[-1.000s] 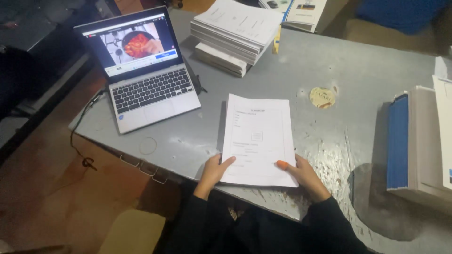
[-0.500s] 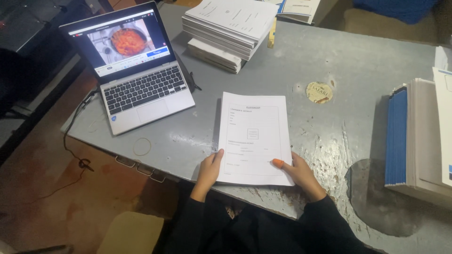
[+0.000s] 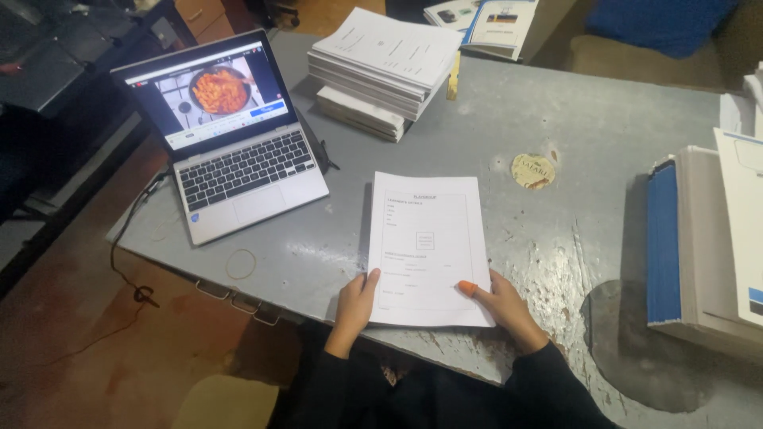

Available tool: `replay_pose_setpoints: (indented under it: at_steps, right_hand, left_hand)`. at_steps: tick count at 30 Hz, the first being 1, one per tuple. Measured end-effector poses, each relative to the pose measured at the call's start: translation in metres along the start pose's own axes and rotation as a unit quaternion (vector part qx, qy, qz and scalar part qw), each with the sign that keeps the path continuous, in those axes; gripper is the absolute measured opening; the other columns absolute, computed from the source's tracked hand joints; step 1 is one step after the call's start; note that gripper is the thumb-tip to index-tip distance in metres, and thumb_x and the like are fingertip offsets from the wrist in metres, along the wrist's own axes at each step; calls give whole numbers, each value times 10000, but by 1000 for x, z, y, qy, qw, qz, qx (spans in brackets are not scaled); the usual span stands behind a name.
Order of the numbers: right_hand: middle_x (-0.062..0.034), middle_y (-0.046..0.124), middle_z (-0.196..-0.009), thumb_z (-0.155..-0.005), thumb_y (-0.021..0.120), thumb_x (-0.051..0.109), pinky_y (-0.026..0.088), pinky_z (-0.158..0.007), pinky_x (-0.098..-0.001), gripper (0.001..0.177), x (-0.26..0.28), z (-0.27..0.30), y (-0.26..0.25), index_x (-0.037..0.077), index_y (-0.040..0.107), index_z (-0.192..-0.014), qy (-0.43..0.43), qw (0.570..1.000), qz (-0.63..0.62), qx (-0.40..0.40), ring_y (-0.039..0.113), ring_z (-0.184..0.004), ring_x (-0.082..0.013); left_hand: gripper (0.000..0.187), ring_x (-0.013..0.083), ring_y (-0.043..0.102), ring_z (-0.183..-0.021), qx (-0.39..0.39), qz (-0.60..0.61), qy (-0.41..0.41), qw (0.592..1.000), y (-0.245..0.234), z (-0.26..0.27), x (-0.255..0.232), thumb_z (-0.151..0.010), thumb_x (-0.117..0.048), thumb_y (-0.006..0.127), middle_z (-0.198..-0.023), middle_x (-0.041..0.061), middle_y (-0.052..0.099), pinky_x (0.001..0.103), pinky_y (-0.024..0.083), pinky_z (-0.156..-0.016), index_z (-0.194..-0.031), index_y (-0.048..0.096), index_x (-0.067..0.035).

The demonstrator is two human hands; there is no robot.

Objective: Sorting and marking printed documents while reviewing them against a laptop screen

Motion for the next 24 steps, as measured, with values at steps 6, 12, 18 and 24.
replay_pose_setpoints:
  at_steps: [6,12,18,24]
  right_hand:
    - [-16,773,-1271,-725,664,611,509,-875,-296,727,-28,-20,-5,199,682,-1324,14,998,68,-12,747,-1051,-190]
    - [-87,744,-1312,-714,757,515,562,-806,-310,784,-37,-38,-40,97,645,-1367,8,1000,15,-10,754,-1051,-230]
    - [-100,796,-1188,-705,802,427,560,-753,-300,692,-47,-51,-119,65,704,-1287,44,998,-29,-46,771,-951,-236]
    - [-143,712,-1313,-741,749,581,492,-944,-347,770,-109,-72,-205,70,678,-1313,12,968,61,-243,674,-1206,-279]
  left_hand:
    - [703,233,574,-1374,63,-55,-10,996,19,-35,36,-908,-603,509,-1478,34,621,359,400,-1154,-1478,509,-192]
    - [532,209,688,-1266,81,13,79,993,60,-51,20,-932,-410,592,-1370,24,727,329,497,-1068,-1394,637,-150]
    - [500,198,700,-1242,116,15,61,991,116,-58,-49,-933,-405,586,-1354,24,736,327,521,-1015,-1346,647,-130]
    - [502,192,695,-1210,177,19,185,967,208,-114,-92,-943,-400,608,-1318,58,736,324,518,-1014,-1352,662,-113]
Point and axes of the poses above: each hand's wrist, its own z-axis away from the middle knuckle, its own y-axis out of the palm, x = y × z, the point moved 8 cm from there along -z, towards the middle knuckle
